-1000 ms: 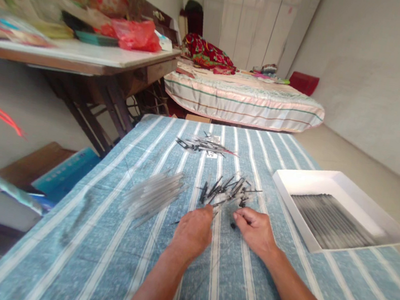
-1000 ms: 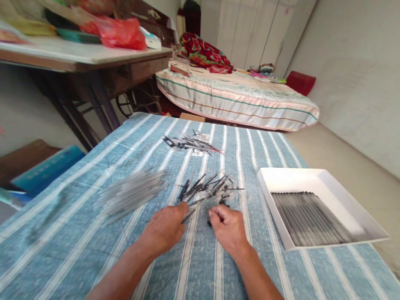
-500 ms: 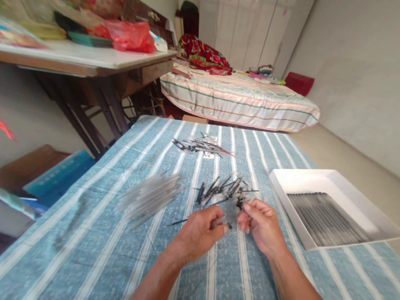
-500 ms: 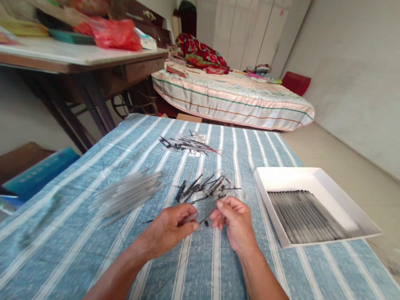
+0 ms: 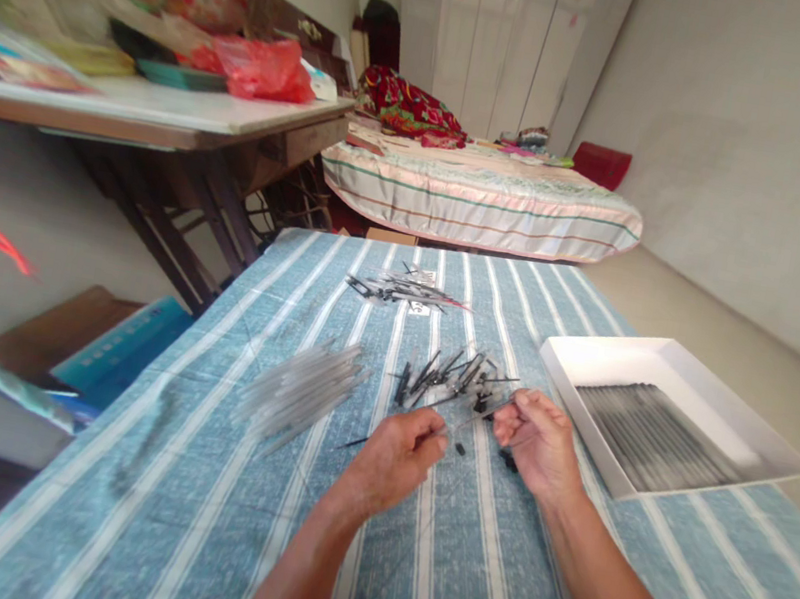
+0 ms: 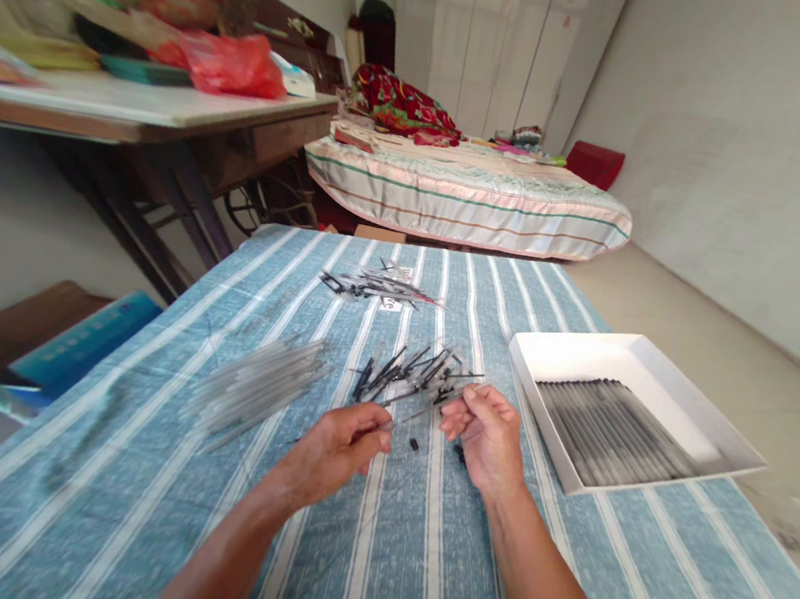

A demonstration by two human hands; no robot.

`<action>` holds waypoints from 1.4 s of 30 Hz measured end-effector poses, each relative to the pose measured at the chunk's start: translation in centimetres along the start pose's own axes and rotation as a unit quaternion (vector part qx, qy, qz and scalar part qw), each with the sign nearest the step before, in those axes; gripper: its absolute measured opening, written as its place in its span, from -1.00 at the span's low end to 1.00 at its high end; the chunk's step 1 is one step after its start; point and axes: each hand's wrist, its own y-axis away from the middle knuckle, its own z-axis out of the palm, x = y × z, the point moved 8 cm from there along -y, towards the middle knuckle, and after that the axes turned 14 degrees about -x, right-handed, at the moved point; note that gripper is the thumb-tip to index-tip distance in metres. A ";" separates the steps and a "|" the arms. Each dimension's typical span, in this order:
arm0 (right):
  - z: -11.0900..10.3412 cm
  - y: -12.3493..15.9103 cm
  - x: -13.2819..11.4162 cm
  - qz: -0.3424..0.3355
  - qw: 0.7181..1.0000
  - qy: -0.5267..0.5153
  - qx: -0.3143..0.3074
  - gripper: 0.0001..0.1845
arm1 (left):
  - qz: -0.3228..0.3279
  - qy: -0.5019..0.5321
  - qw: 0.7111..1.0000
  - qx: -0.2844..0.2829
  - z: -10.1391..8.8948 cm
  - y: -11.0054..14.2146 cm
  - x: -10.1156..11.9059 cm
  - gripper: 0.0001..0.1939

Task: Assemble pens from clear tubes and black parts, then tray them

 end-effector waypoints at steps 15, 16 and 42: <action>4.5 1.2 2.0 0.076 0.978 0.106 -0.162 -0.83 | 0.029 0.067 0.996 -0.042 0.8 0.0 1.0 -0.87; 4.5 1.3 1.8 0.078 0.973 0.132 -0.172 -0.82 | 0.035 0.086 0.995 -0.038 0.7 0.0 1.2 -0.88; 3.7 0.9 1.2 0.084 0.975 0.152 -0.136 -0.83 | 0.016 0.146 0.989 0.032 -0.4 0.2 0.8 -0.89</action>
